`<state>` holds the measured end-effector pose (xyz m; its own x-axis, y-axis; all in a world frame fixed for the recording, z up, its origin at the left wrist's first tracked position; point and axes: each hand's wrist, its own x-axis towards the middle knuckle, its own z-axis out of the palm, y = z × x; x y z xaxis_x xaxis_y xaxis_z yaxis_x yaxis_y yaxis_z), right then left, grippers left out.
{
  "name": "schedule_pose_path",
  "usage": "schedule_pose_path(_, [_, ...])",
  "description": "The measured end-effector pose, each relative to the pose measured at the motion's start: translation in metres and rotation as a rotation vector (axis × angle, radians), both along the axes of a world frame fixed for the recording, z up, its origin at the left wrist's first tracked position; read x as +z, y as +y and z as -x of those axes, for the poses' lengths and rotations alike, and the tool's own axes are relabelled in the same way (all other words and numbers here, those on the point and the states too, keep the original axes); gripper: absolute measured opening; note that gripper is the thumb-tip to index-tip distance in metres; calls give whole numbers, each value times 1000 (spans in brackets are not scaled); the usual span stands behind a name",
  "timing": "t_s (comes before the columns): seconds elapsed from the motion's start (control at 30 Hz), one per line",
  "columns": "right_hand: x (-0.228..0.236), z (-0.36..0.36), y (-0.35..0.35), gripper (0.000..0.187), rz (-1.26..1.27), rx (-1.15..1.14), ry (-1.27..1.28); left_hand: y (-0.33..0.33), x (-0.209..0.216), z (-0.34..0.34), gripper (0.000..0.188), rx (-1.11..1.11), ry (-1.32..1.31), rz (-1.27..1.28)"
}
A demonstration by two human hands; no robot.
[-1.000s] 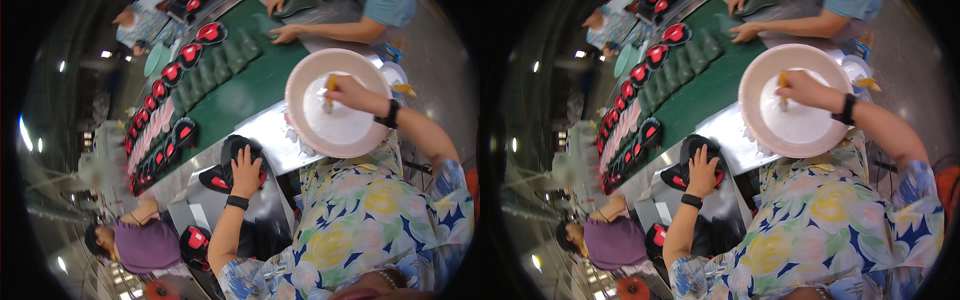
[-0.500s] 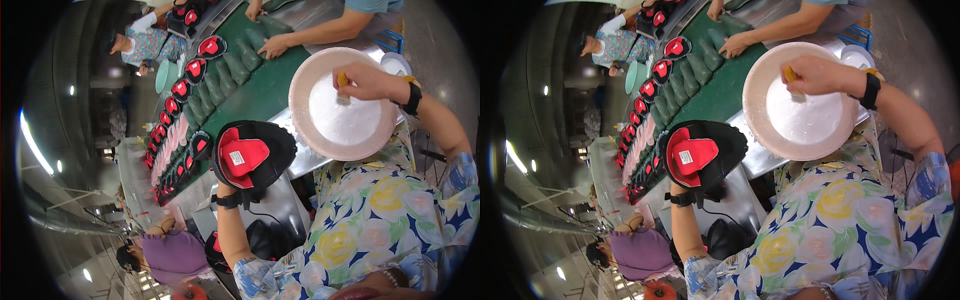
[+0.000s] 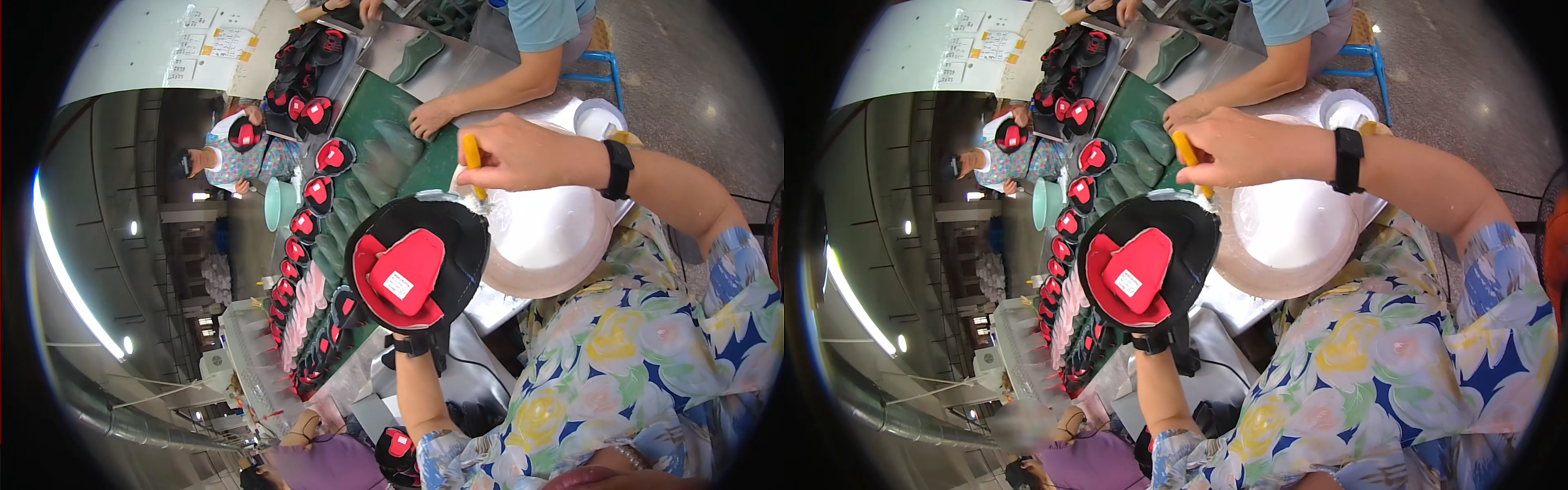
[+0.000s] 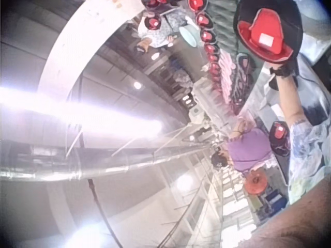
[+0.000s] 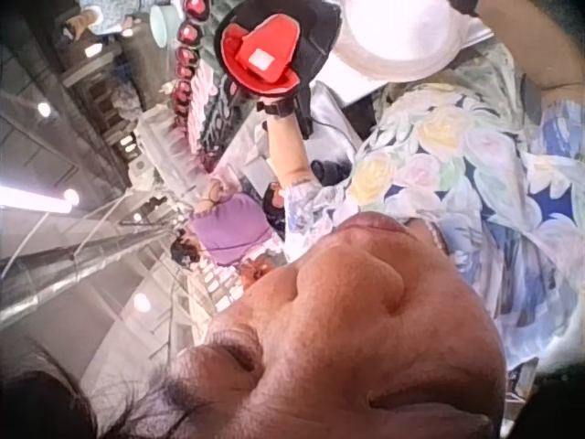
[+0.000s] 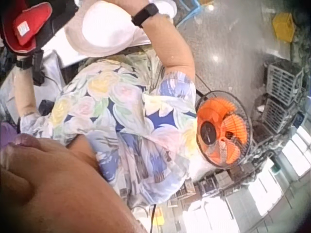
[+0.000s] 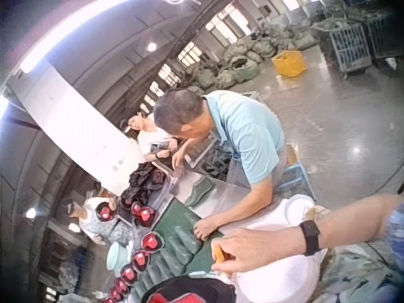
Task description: Applying white adhesive to the interior and edges of footwear components using a brush at an assembly line station.
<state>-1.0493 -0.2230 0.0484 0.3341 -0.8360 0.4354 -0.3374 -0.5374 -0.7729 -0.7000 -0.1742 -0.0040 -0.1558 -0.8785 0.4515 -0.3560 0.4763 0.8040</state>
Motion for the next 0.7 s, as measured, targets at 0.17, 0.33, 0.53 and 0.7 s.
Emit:
schedule_pose_path(0.17, [-16, -12, 12, 41, -205, -156, -254, 4, -15, 10, 56, 30, 41, 109])
schedule_pose_path(0.33, [-28, -19, 8, 42, -313, -218, -293, -2, -21, 10, 56, 62, 94, 187])
schedule_pose_path(0.53, [-39, -33, 14, 41, -381, -183, -417, -17, -33, 10, 55, 104, 176, 286])
schedule_pose_path(0.7, [-40, -43, 24, 35, -369, -194, -393, -17, -40, 13, 55, 122, 233, 361])
